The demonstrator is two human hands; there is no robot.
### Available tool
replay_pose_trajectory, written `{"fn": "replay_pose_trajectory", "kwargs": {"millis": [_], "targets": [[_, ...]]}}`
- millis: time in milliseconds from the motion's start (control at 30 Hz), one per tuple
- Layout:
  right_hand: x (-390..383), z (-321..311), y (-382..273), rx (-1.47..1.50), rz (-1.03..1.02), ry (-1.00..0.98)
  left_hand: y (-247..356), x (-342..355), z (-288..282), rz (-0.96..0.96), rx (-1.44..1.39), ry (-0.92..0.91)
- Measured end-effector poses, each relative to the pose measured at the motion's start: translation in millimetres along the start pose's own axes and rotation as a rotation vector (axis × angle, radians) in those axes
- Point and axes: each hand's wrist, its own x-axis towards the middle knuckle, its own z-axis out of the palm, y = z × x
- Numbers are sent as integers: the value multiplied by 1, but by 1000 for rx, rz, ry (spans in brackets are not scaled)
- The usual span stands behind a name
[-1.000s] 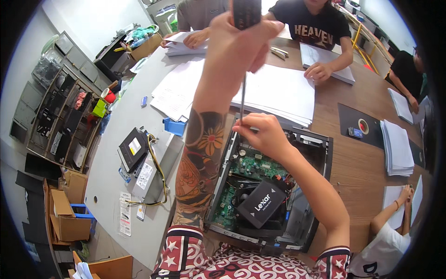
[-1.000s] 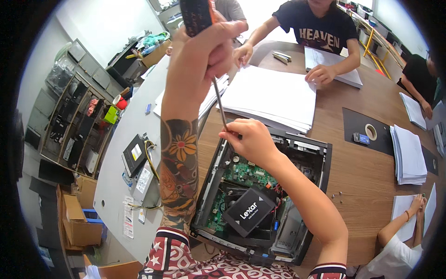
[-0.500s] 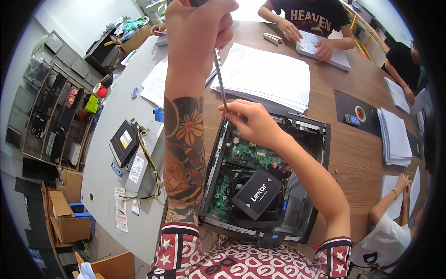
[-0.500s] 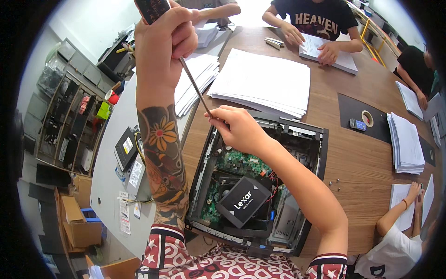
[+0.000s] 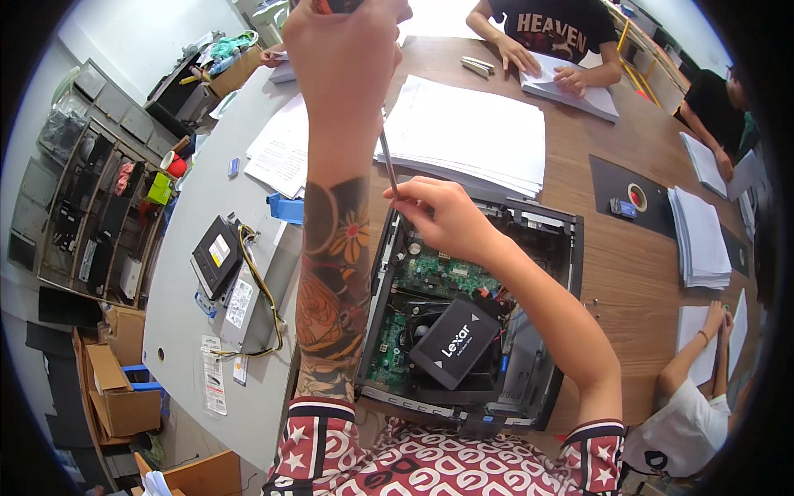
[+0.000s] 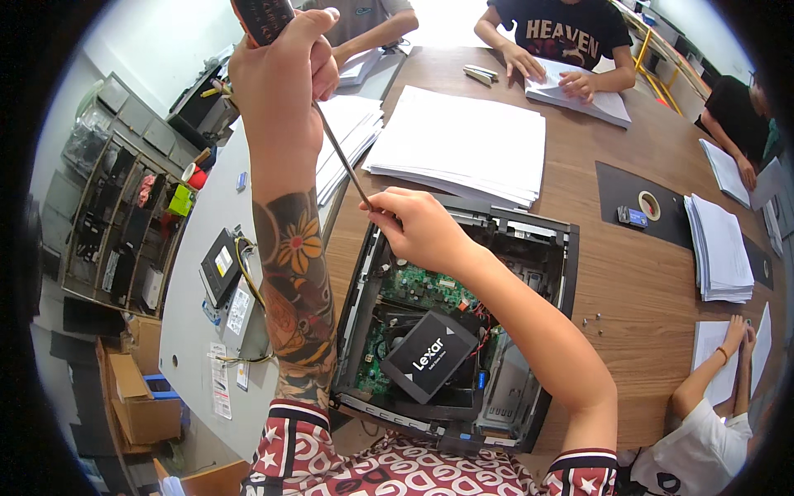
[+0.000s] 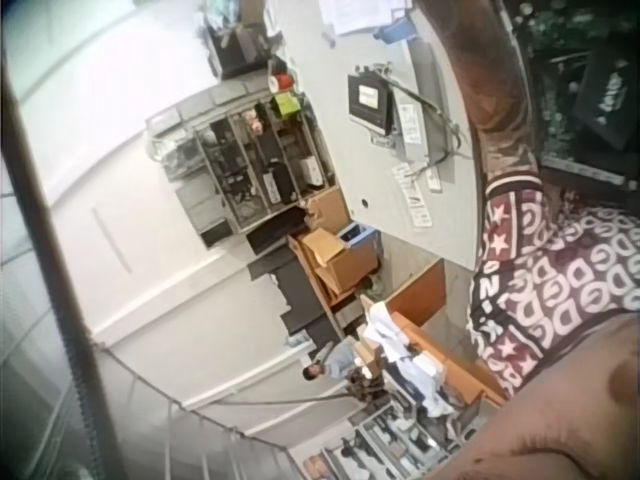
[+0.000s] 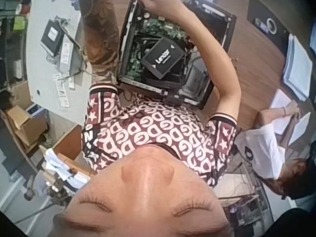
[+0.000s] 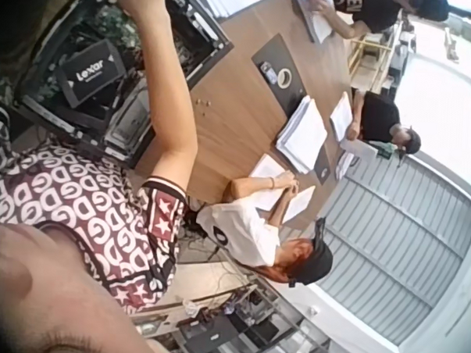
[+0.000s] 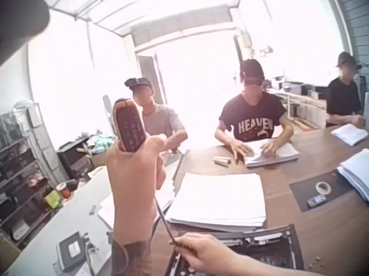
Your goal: The person works on the internal components of an open computer tower at a table, using a screwdriver to tighten screws on various internal hardware parts while several other people sit around the same table handling stacks of paper.
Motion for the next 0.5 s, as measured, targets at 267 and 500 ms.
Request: {"fn": "replay_pose_trajectory", "kwargs": {"millis": [267,500], "targets": [[-2,-1,3,0,21,-15,-1,-1,-6,6,-56,-57],[-3,-1,1,19,63,6,16,-14,20,-4,144,182]]}}
